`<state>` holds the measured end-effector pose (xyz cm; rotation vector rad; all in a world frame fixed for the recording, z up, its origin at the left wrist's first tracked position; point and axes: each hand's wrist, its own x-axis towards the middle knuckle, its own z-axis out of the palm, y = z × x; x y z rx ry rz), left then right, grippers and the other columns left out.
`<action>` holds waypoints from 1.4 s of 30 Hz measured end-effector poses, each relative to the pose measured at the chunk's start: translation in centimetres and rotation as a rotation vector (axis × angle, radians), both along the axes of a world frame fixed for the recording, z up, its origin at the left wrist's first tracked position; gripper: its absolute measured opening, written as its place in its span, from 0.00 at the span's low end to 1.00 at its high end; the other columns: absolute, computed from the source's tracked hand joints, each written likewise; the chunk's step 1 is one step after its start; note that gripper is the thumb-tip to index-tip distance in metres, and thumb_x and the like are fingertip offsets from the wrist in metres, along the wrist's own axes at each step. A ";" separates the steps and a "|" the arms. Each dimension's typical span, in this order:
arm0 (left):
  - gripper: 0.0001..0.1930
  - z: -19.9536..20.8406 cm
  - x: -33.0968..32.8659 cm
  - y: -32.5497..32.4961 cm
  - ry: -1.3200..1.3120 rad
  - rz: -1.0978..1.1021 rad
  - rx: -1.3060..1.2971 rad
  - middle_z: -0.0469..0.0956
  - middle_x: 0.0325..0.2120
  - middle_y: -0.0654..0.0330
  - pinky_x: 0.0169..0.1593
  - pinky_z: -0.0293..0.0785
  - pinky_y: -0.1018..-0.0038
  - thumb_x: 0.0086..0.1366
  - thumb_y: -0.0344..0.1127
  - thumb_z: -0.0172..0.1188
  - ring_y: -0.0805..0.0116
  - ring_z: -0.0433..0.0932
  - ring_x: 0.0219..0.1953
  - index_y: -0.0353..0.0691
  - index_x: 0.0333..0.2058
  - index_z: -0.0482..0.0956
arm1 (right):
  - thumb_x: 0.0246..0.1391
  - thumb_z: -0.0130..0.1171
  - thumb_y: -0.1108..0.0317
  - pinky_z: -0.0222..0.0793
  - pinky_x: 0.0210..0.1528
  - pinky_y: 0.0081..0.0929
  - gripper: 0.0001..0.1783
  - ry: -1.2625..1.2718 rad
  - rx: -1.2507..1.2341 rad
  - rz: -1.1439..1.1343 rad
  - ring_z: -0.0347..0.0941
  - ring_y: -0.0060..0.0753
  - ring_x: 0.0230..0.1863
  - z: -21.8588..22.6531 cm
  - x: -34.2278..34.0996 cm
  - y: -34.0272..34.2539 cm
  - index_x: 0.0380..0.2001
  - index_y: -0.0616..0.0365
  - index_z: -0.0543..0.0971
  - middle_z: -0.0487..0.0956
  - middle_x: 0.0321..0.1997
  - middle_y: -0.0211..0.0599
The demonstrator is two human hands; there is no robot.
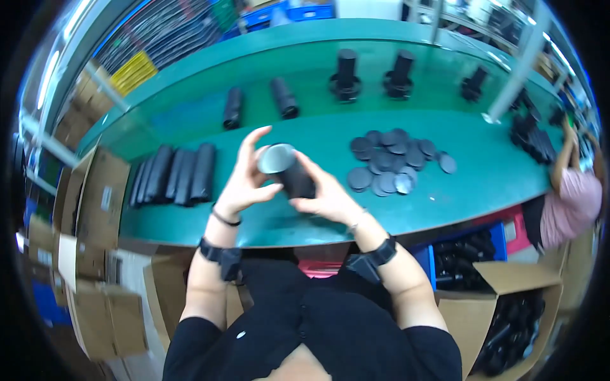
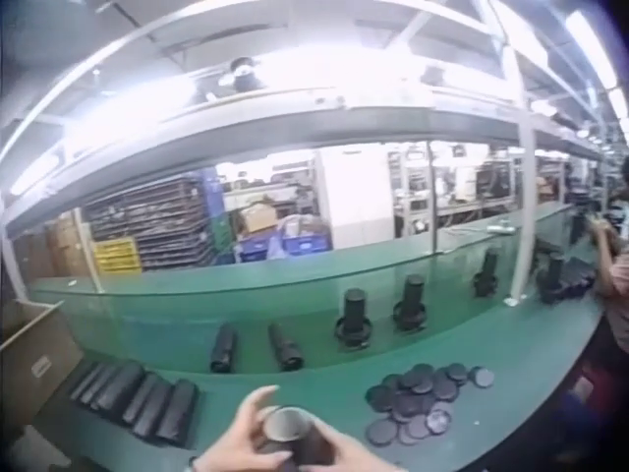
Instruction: The person picks up a black cylinder and a cap, fits the cap onto the cylinder by hand, and places the assembled unit into a cardboard box. This process is repeated multiple times with components from the workbench.
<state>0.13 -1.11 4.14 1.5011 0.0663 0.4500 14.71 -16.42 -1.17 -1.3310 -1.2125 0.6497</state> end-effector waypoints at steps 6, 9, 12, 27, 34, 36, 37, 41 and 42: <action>0.53 -3.3 -0.8 -0.8 0.014 0.138 0.232 0.63 0.59 0.58 0.64 0.66 0.63 0.51 0.33 0.76 0.64 0.66 0.62 0.46 0.70 0.49 | 0.41 0.72 0.71 0.69 0.58 0.32 0.46 -0.018 -0.058 -0.097 0.74 0.35 0.57 -2.2 -2.2 2.0 0.65 0.59 0.65 0.77 0.57 0.43; 0.45 -3.1 -0.8 -1.1 -0.011 0.212 0.199 0.64 0.58 0.57 0.61 0.69 0.65 0.51 0.32 0.75 0.64 0.67 0.61 0.45 0.65 0.57 | 0.42 0.74 0.70 0.69 0.59 0.35 0.47 -0.049 -0.084 -0.106 0.73 0.40 0.60 -2.3 -2.3 2.4 0.65 0.57 0.64 0.77 0.56 0.44; 0.32 -3.2 -1.1 0.0 -0.061 0.238 0.299 0.65 0.57 0.56 0.58 0.72 0.67 0.51 0.31 0.75 0.65 0.70 0.58 0.44 0.53 0.68 | 0.42 0.75 0.70 0.66 0.63 0.41 0.53 0.009 -0.116 -0.005 0.70 0.46 0.63 -2.0 -1.7 2.5 0.68 0.53 0.53 0.74 0.60 0.50; 0.13 -1.9 -2.2 -2.2 -0.135 0.238 0.720 0.69 0.52 0.49 0.47 0.78 0.64 0.50 0.27 0.70 0.50 0.76 0.49 0.38 0.30 0.73 | 0.44 0.72 0.67 0.57 0.64 0.46 0.12 -0.720 0.066 0.138 0.56 0.51 0.67 6.6 0.3 -0.6 0.33 0.50 0.79 0.64 0.65 0.43; 0.12 -2.0 -2.5 -2.2 -0.188 0.231 0.801 0.69 0.51 0.48 0.48 0.77 0.64 0.49 0.28 0.71 0.51 0.76 0.49 0.38 0.29 0.76 | 0.42 0.71 0.68 0.58 0.64 0.47 0.12 -0.842 0.101 0.145 0.57 0.55 0.67 6.5 -0.3 -0.4 0.33 0.51 0.80 0.65 0.64 0.45; 0.11 -1.7 -2.6 -1.9 -0.133 0.204 0.769 0.69 0.52 0.49 0.51 0.76 0.64 0.49 0.26 0.71 0.52 0.75 0.52 0.38 0.29 0.77 | 0.44 0.70 0.66 0.59 0.64 0.47 0.12 -0.851 0.122 0.137 0.57 0.54 0.67 6.6 0.4 -0.3 0.35 0.52 0.81 0.65 0.64 0.46; 0.10 -1.5 -2.6 -1.6 -0.078 0.179 0.740 0.68 0.53 0.49 0.54 0.75 0.64 0.50 0.24 0.71 0.53 0.74 0.54 0.37 0.30 0.79 | 0.46 0.68 0.65 0.59 0.64 0.47 0.12 -0.861 0.146 0.131 0.57 0.53 0.67 6.9 0.9 -0.4 0.36 0.52 0.81 0.65 0.64 0.46; 0.12 -2.0 -3.0 1.7 -0.109 0.352 0.831 0.72 0.51 0.53 0.43 0.73 0.75 0.51 0.31 0.73 0.64 0.76 0.47 0.38 0.27 0.77 | 0.47 0.64 0.74 0.66 0.55 0.33 0.12 -0.627 0.065 -0.193 0.69 0.43 0.55 7.1 6.3 -1.9 0.38 0.57 0.82 0.70 0.55 0.43; 0.12 -2.2 -3.1 2.1 -0.031 0.370 0.749 0.72 0.50 0.54 0.40 0.70 0.78 0.51 0.32 0.73 0.70 0.74 0.42 0.39 0.27 0.76 | 0.46 0.65 0.74 0.67 0.53 0.34 0.12 -0.801 -0.061 -0.167 0.70 0.42 0.51 6.7 7.4 -2.2 0.38 0.60 0.81 0.73 0.48 0.40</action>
